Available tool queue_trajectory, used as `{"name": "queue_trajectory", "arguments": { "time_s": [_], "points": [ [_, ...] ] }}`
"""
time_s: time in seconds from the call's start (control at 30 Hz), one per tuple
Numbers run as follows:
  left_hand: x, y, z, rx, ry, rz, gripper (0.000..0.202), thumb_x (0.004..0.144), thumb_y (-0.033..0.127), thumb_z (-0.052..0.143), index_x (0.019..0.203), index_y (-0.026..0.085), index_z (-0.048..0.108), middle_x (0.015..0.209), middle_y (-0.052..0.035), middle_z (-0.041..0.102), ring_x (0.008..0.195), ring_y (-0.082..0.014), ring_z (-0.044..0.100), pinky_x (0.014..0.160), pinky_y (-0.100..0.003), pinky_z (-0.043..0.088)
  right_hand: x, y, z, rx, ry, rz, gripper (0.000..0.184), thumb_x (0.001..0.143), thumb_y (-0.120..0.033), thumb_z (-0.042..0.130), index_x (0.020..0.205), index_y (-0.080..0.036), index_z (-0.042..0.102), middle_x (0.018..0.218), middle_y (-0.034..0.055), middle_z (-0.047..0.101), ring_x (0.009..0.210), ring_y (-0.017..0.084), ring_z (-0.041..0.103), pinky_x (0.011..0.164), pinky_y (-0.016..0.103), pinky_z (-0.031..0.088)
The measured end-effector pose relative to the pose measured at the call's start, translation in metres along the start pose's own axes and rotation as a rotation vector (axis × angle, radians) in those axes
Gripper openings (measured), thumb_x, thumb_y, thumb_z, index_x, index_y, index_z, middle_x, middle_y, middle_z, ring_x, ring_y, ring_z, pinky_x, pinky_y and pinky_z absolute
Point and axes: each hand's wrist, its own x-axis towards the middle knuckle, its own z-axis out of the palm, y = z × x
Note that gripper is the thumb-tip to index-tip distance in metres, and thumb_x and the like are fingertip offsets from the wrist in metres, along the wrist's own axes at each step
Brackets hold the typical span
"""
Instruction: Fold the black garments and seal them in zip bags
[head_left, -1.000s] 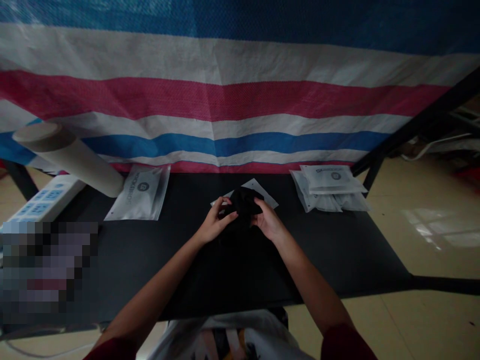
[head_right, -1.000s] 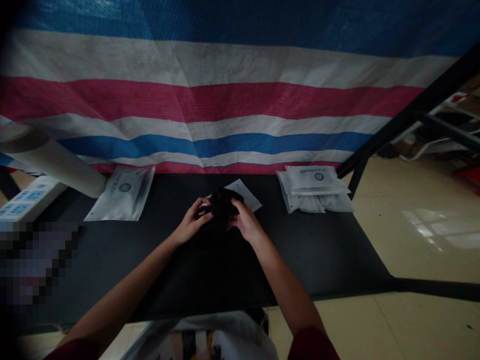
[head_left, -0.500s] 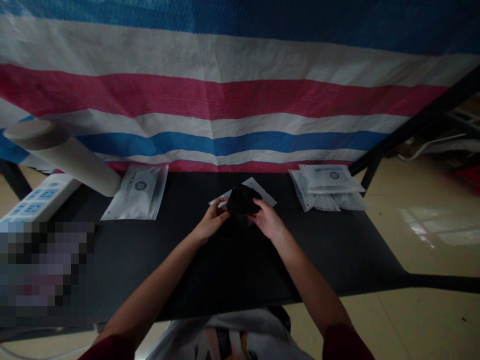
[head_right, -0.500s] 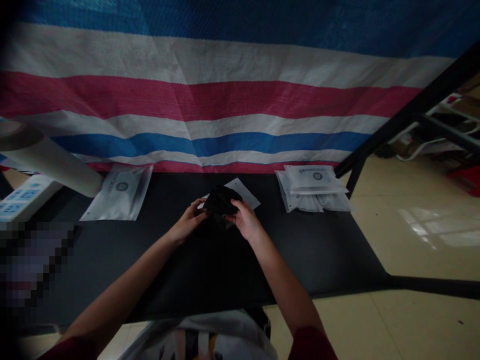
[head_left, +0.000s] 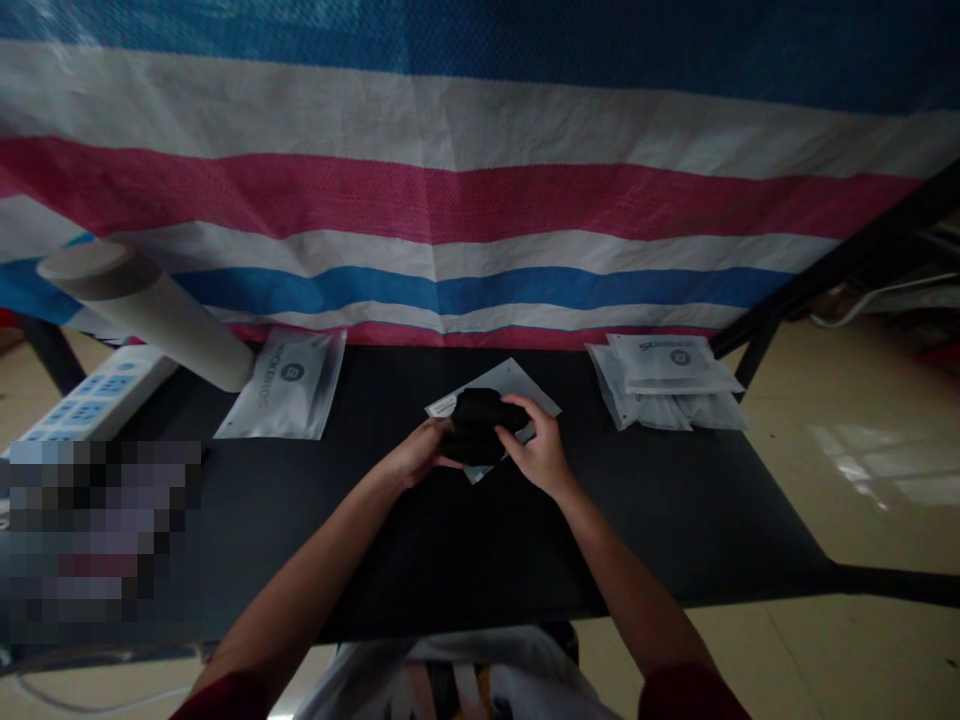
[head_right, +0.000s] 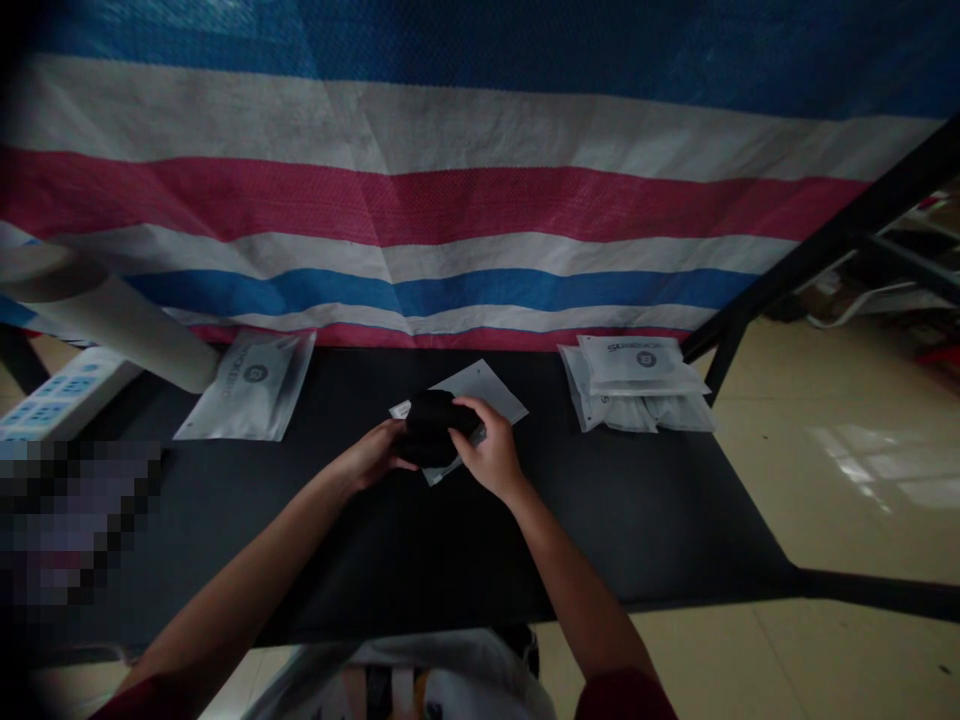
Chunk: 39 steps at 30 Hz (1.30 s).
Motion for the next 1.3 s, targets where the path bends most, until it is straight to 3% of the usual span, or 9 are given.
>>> {"name": "queue_trajectory", "arguments": {
  "time_s": [0.17,0.37,0.5,0.6,0.8,0.9,1.03,1.2,1.3],
  "points": [
    [-0.005,0.012,0.005,-0.124,-0.025,-0.116,0.045,0.075,0.058,0.064,0.090,0.016,0.068,0.084,-0.0102,0.072,0.078,-0.0253,0.069,0.065,-0.035,0.056,-0.001,-0.003,-0.001,-0.152,-0.147,-0.209,0.040,0.074,-0.003,0.051,0.098,-0.029,0.069,0.103,0.0036,0.065,0.102,0.023,0.059,0.093,0.041,0.047],
    [-0.008,0.011,0.007,-0.060,0.063,-0.005,0.037,0.059,0.029,0.084,0.090,0.016,0.068,0.086,-0.0048,0.071,0.072,-0.0153,0.066,0.062,-0.023,0.053,-0.002,-0.001,0.004,-0.040,-0.128,-0.153,0.039,0.068,0.000,0.050,0.084,-0.028,0.071,0.114,0.0034,0.062,0.113,0.023,0.055,0.099,0.042,0.044],
    [-0.005,0.008,0.011,-0.093,0.146,0.142,0.038,0.059,0.027,0.082,0.091,0.015,0.064,0.085,-0.0023,0.068,0.071,-0.0132,0.064,0.061,-0.021,0.051,-0.004,0.005,0.012,0.338,-0.018,0.080,0.041,0.072,-0.014,0.060,0.110,-0.031,0.065,0.130,0.0035,0.055,0.121,0.024,0.052,0.102,0.043,0.043],
    [-0.004,0.005,0.019,-0.077,0.244,0.376,0.043,0.062,0.031,0.082,0.095,0.018,0.059,0.090,-0.0005,0.065,0.079,-0.0140,0.063,0.068,-0.023,0.052,-0.008,0.011,0.024,0.738,-0.080,0.385,0.044,0.078,-0.035,0.062,0.121,-0.029,0.057,0.126,0.0058,0.059,0.113,0.026,0.059,0.092,0.044,0.050],
    [-0.003,-0.013,0.034,0.200,0.254,0.637,0.047,0.065,0.036,0.081,0.096,0.019,0.050,0.089,0.0007,0.057,0.084,-0.0138,0.058,0.072,-0.024,0.050,-0.011,0.017,0.037,0.877,0.013,0.635,0.041,0.073,-0.038,0.074,0.110,-0.024,0.063,0.112,0.0043,0.068,0.108,0.024,0.062,0.091,0.042,0.050],
    [-0.002,-0.023,0.035,0.403,0.275,0.680,0.055,0.068,0.043,0.078,0.107,0.021,0.046,0.106,-0.0052,0.055,0.092,-0.0175,0.057,0.071,-0.027,0.050,0.001,0.017,0.021,0.952,0.182,0.665,0.035,0.070,-0.033,0.076,0.102,-0.023,0.066,0.105,0.0028,0.071,0.104,0.023,0.063,0.090,0.042,0.051],
    [-0.005,-0.026,0.030,1.034,0.075,0.666,0.051,0.068,0.045,0.078,0.105,0.018,0.055,0.099,-0.0071,0.059,0.090,-0.0223,0.057,0.077,-0.035,0.049,0.017,0.015,-0.015,1.078,0.336,0.617,0.023,0.071,-0.029,0.068,0.093,-0.024,0.066,0.099,0.0020,0.072,0.104,0.024,0.063,0.088,0.043,0.053],
    [-0.005,-0.018,0.017,1.387,0.066,0.681,0.011,0.086,0.025,0.060,0.094,0.020,0.064,0.096,-0.0072,0.062,0.090,-0.0224,0.059,0.080,-0.034,0.046,0.015,0.015,-0.031,1.095,0.156,0.530,0.027,0.068,-0.034,0.057,0.091,-0.023,0.066,0.096,0.0046,0.072,0.109,0.027,0.061,0.093,0.045,0.050],
    [-0.005,-0.011,0.011,1.371,0.111,0.651,0.013,0.091,0.024,0.051,0.089,0.020,0.063,0.091,-0.0053,0.064,0.084,-0.0196,0.061,0.075,-0.031,0.045,0.006,0.022,-0.027,0.937,-0.060,0.537,0.033,0.063,-0.035,0.056,0.090,-0.021,0.067,0.095,0.0067,0.071,0.105,0.029,0.061,0.090,0.045,0.049]
  ]
}}
